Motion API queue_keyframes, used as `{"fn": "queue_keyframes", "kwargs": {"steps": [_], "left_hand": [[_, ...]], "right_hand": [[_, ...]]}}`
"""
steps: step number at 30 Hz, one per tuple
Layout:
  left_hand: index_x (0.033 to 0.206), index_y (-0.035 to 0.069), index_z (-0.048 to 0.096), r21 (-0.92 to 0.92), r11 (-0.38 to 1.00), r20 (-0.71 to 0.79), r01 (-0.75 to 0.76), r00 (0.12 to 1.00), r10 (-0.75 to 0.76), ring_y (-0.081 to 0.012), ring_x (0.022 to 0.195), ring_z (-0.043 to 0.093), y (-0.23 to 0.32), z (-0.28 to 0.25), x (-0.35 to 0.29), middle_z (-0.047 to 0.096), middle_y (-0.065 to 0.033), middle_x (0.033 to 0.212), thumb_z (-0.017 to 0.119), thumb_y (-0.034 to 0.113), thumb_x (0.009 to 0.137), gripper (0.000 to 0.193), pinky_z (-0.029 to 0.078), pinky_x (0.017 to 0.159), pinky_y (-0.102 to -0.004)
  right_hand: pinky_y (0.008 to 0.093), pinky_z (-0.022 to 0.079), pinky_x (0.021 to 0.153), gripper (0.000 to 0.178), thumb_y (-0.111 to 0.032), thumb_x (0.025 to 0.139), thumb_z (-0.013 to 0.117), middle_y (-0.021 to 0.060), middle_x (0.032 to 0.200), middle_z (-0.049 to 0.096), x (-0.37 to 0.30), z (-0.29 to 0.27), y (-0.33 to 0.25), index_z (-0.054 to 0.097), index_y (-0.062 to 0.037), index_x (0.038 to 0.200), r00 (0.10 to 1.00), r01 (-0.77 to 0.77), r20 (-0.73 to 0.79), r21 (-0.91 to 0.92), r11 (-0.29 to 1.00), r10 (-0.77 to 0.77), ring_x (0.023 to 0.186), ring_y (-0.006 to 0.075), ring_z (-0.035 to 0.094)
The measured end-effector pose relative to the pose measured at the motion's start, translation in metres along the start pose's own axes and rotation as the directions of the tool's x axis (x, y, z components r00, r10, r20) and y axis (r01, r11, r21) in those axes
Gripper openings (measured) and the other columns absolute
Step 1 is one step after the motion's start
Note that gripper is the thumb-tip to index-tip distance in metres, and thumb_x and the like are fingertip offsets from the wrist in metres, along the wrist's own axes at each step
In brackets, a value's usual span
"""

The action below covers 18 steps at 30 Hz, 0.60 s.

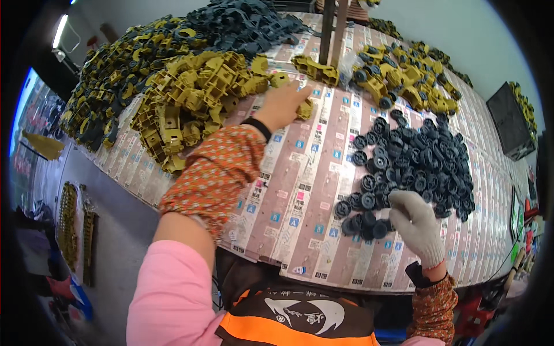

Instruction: The person assembles yellow plastic chassis components with black plastic wheels. They pick up a yellow chassis, insert a black wheel into a designated slot, and place the assembled unit on the table. This process is repeated continuously throughout the video.

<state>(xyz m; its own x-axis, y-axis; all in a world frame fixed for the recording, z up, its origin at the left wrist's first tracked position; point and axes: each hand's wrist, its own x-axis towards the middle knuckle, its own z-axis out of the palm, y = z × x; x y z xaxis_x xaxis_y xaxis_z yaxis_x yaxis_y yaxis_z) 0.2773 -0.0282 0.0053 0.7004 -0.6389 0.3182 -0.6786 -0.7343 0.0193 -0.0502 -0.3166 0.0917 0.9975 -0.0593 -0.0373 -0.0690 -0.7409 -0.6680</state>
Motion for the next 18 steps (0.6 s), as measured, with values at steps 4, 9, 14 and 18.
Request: {"fn": "queue_keyframes", "kwargs": {"steps": [4,9,14,18], "left_hand": [[0.125,0.015,0.064,-0.102,0.984,-0.037,-0.143,0.989,0.140,-0.0350,0.101,0.066,0.015,-0.029,-0.053,0.064,-0.0112,0.110,0.074,0.016,0.085,0.042,0.054,0.083,-0.0482],[0.113,0.013,0.064,-0.287,0.915,-0.019,-0.283,0.957,0.290,-0.0324,0.098,0.065,0.066,-0.056,-0.135,0.061,-0.0091,0.102,0.072,0.008,0.084,0.031,0.054,0.082,-0.0468],[0.106,0.011,0.062,-0.320,0.856,0.052,-0.405,0.895,0.443,-0.0329,0.105,0.065,0.089,-0.075,-0.197,0.062,-0.0106,0.111,0.072,0.003,0.077,0.032,0.055,0.085,-0.0425],[0.118,0.011,0.059,-0.516,0.834,-0.066,-0.195,0.980,0.188,-0.0259,0.107,0.064,0.087,-0.078,-0.215,0.062,-0.0086,0.116,0.069,0.000,0.083,0.038,0.054,0.084,-0.0354]], "right_hand": [[0.0422,0.054,0.079,0.016,-0.006,0.094,0.065,0.0170,0.096,0.067,0.012,0.011,0.022,0.070,-0.0006,0.108,0.967,0.129,-0.205,-0.121,0.984,-0.151,0.089,0.0343,0.069],[0.0460,0.056,0.081,0.014,-0.007,0.092,0.065,0.0149,0.097,0.068,0.062,0.025,0.027,0.070,-0.0053,0.105,0.900,0.233,-0.249,-0.417,0.879,-0.357,0.096,0.0346,0.068],[0.0463,0.056,0.088,0.026,-0.006,0.086,0.067,0.0126,0.105,0.069,0.106,0.036,0.029,0.070,-0.0093,0.112,0.925,0.272,-0.012,-0.676,0.685,-0.379,0.104,0.0360,0.067],[0.0449,0.058,0.088,0.023,-0.008,0.086,0.069,0.0135,0.105,0.070,0.113,0.036,0.034,0.070,-0.0072,0.109,0.933,0.265,0.034,-0.739,0.619,-0.358,0.101,0.0346,0.069]]}}
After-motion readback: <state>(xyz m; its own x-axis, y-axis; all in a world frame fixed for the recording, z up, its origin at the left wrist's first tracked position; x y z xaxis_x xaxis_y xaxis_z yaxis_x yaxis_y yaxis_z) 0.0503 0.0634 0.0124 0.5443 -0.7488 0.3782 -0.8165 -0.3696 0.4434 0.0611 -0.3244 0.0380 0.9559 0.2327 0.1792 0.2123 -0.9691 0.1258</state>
